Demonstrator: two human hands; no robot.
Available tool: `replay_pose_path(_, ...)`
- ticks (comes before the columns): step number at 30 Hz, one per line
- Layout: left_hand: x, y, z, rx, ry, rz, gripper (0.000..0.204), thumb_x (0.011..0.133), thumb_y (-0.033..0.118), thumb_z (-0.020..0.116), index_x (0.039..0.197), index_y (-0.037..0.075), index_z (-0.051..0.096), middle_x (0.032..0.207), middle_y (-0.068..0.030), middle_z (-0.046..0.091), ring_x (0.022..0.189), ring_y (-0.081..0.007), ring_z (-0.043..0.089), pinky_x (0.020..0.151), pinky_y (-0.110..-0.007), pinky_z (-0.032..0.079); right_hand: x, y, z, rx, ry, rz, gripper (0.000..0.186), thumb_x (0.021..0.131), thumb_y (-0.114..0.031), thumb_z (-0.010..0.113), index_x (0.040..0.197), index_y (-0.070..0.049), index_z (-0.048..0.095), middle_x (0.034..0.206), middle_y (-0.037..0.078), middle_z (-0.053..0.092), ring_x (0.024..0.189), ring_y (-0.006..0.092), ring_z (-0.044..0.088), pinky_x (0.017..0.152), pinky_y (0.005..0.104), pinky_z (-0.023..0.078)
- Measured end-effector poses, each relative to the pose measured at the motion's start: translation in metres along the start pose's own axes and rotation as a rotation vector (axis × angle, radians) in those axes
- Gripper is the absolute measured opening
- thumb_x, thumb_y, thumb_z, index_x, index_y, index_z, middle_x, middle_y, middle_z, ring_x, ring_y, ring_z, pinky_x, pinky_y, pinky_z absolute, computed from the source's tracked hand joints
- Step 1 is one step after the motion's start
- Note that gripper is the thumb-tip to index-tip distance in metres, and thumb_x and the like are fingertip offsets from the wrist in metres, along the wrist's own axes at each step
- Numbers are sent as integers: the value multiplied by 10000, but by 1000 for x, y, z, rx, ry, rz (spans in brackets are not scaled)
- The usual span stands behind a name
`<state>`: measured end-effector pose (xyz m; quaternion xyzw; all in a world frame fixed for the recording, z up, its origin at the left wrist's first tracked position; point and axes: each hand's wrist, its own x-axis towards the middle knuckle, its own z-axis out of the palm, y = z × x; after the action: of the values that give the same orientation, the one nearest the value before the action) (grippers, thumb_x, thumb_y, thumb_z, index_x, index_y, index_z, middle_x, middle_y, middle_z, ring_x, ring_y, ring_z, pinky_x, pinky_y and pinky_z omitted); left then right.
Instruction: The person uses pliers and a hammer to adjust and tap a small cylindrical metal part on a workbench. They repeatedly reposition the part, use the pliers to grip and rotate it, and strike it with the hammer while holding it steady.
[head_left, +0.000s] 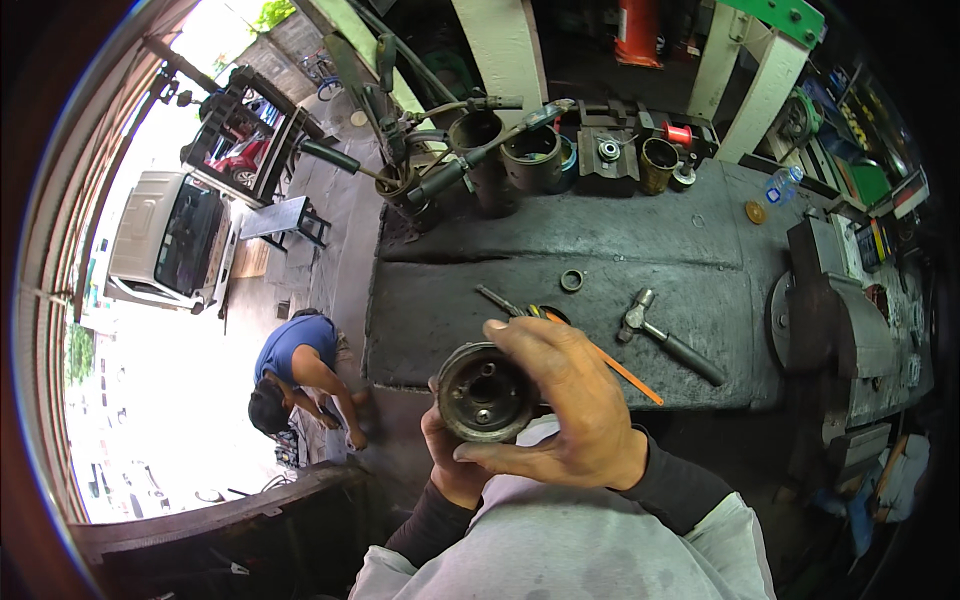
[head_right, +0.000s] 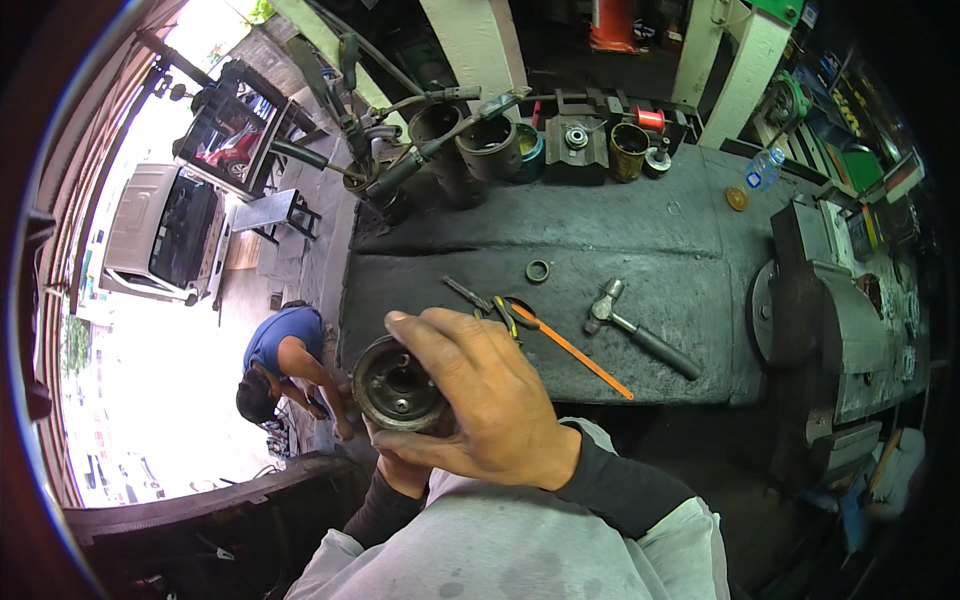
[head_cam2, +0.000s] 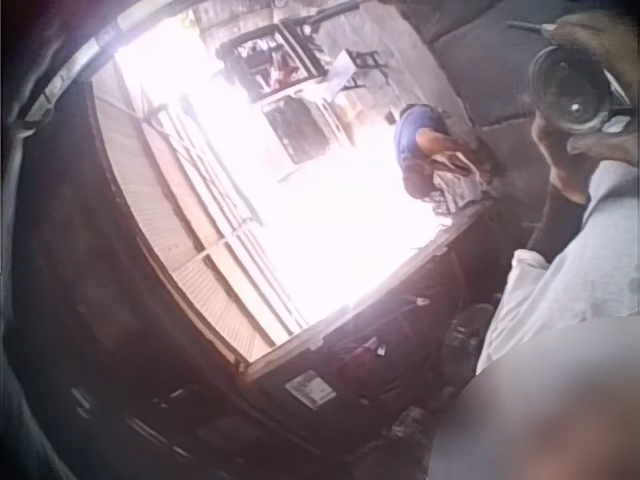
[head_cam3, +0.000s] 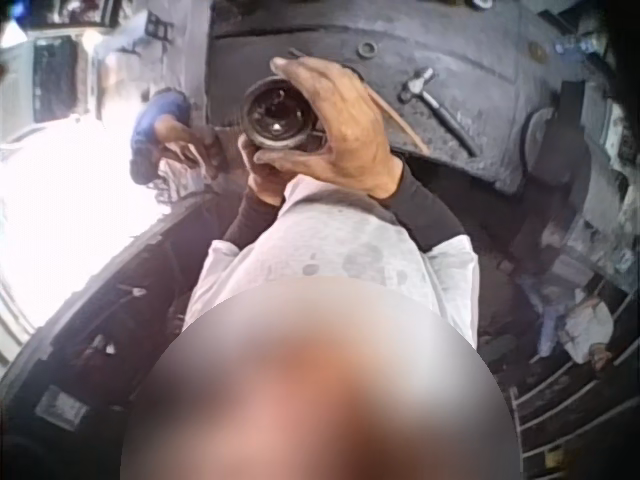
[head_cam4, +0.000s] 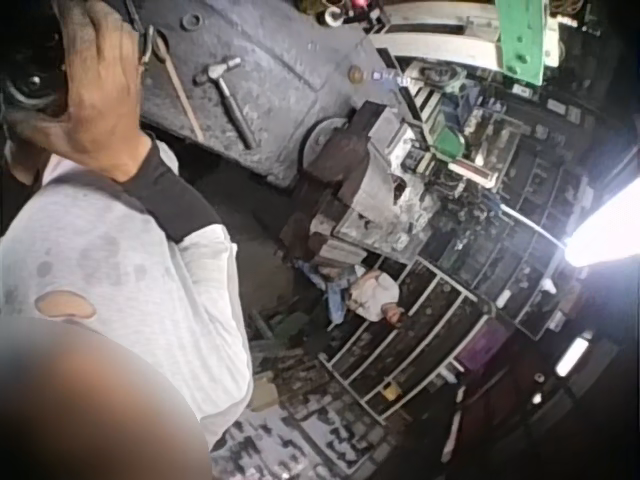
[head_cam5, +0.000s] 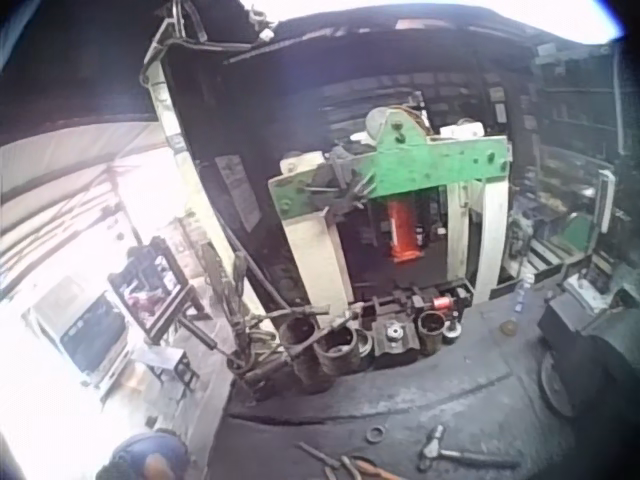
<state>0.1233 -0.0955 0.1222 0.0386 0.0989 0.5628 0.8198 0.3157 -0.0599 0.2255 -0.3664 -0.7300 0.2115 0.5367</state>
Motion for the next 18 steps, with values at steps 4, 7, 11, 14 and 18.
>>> replay_pose_path(4, -1, -4, 8, 25, -71, -55, 618, 1083, 471, 606, 1537, 54, 566, 1516, -174, 628, 1349, -344, 652, 1163, -535, 529, -2, 7, -6, 32, -7, 32, 1039, 646, -376, 1061, 1472, 36, 584, 1360, 232, 672, 1228, 390, 686, 1052, 467, 552)
replay_pose_path(7, -1, -4, 11, -22, -73, -117, 617, 1100, 495, 600, 1522, 46, 589, 1510, -174, 641, 1361, -338, 643, 1152, -538, 530, -6, 10, -8, 53, -21, 81, 1064, 600, -346, 1091, 1456, 35, 586, 1353, 225, 683, 1228, 354, 704, 1058, 460, 561)
replay_pose_path(11, -3, -4, 10, -11, -102, -123, 644, 1087, 505, 619, 1536, 45, 578, 1505, -171, 644, 1365, -337, 640, 1162, -534, 521, -12, 11, -8, 95, -39, 132, 1065, 597, -340, 1089, 1456, 37, 586, 1340, 215, 689, 1223, 340, 707, 1052, 455, 565)
replay_pose_path(14, -8, -3, 6, -13, -87, -149, 655, 1077, 508, 632, 1536, 44, 577, 1501, -172, 646, 1362, -336, 643, 1161, -531, 524, -14, 11, -7, 117, -26, 125, 1030, 639, -387, 1069, 1456, 30, 599, 1322, 213, 699, 1197, 357, 708, 1023, 440, 570)
replay_pose_path(18, -14, -1, 0, -5, -51, -161, 657, 1034, 464, 678, 1525, 38, 582, 1484, -178, 656, 1349, -337, 653, 1150, -526, 539, -14, 11, -6, 119, -45, 107, 1053, 610, -366, 1084, 1447, 42, 592, 1302, 206, 701, 1199, 345, 718, 1039, 446, 572)
